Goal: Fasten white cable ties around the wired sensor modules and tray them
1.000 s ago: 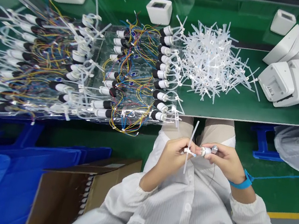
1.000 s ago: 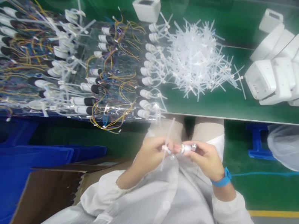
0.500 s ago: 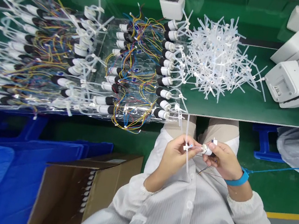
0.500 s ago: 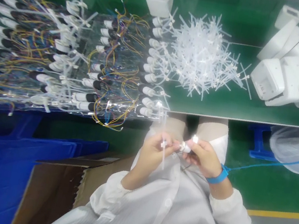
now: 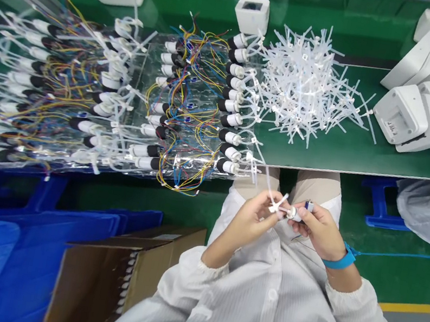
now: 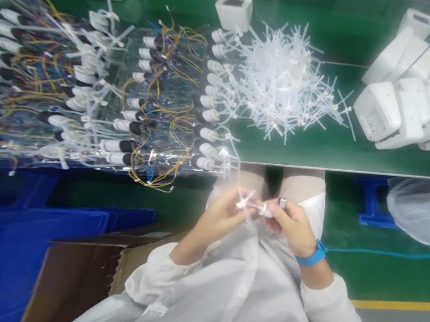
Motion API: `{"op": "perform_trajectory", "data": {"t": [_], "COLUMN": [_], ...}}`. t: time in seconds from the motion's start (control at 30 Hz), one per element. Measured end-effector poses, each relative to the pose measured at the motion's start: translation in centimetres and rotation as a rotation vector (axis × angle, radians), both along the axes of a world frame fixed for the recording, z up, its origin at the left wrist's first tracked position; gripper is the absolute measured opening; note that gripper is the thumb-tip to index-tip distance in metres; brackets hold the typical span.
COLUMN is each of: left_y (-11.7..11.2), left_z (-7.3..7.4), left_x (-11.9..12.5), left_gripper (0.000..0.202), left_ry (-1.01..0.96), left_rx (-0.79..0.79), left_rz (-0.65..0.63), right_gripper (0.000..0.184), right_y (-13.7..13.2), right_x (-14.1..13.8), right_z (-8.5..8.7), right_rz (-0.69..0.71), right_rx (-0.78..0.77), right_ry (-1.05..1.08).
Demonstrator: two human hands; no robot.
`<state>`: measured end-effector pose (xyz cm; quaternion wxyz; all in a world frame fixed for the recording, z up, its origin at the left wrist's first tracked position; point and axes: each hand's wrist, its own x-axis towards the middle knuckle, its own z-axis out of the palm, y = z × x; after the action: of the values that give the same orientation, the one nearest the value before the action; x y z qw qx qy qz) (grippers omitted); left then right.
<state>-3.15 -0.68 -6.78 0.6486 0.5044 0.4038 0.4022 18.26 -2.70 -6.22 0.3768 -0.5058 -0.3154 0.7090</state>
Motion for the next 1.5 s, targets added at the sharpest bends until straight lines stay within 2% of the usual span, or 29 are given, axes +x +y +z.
{"op": "perform_trajectory", "data": {"t": [0.1, 0.17, 0.27, 0.37, 0.43, 0.53, 0.63, 0.73, 0.83, 0.9, 1.0, 1.17, 1.33, 1.5], "left_y": [-0.5, -1.0, -1.7, -2.4, -2.9, -3.8, -4.3, -4.2, -3.7, -3.5, -3.3, -3.5, -3.5, -3.3], "left_z": [-0.8, -1.1, -1.6, -2.4, -3.0, -4.0, -4.6, -4.7, -4.4, -4.1, -3.8, -3.8, -3.7, -3.1], "left_x": [-0.3, -0.2, 0.2, 0.4, 0.2, -0.8, -2.2, -3.8, -5.1, -5.4, -5.3, -4.8, -4.1, -3.6], "left_gripper": [0.046, 0.053, 0.044, 0.037, 0.038, 0.039, 0.038, 0.035, 0.027, 0.023, 0.023, 0.019, 0.013, 0.015], "left_ry": [-0.233, -0.336, -0.364, -0.326, -0.297, -0.252, -0.153, 0.084, 0.303, 0.360, 0.358, 0.339, 0.307, 0.291], "left_rx": [-0.139, -0.290, -0.482, -0.513, -0.503, -0.494, -0.444, -0.288, -0.081, 0.029, 0.081, 0.092, 0.108, 0.091], "left_rz": [0.013, 0.067, 0.259, 0.439, 0.468, 0.443, 0.418, 0.364, 0.241, 0.148, 0.078, 0.107, 0.150, 0.112], "right_gripper": [0.043, 0.039, 0.039, 0.045, 0.047, 0.046, 0.039, 0.032, 0.029, 0.030, 0.031, 0.039, 0.054, 0.053], "right_y": [0.0, 0.2, 0.2, -0.2, -0.6, -1.2, -1.3, -1.0, -0.6, -0.4, -0.3, -0.4, -0.5, -0.6], "right_x": [0.7, 1.0, 1.1, 0.7, 0.4, 0.1, -0.3, -0.7, -1.0, -1.3, -1.8, -2.1, -1.9, -1.8], "right_z": [-0.2, -0.5, -1.4, -2.9, -3.9, -4.9, -5.0, -4.9, -4.8, -4.8, -4.7, -4.4, -5.0, -5.3], "right_rz": [0.045, 0.109, 0.216, 0.308, 0.357, 0.417, 0.456, 0.435, 0.431, 0.447, 0.455, 0.507, 0.531, 0.506], "right_rx": [0.026, 0.027, 0.021, 0.001, 0.006, 0.069, 0.184, 0.292, 0.273, 0.264, 0.327, 0.418, 0.463, 0.438], "right_ry": [-0.049, -0.107, -0.179, -0.209, -0.204, -0.171, -0.186, -0.243, -0.289, -0.317, -0.348, -0.337, -0.310, -0.227]}}
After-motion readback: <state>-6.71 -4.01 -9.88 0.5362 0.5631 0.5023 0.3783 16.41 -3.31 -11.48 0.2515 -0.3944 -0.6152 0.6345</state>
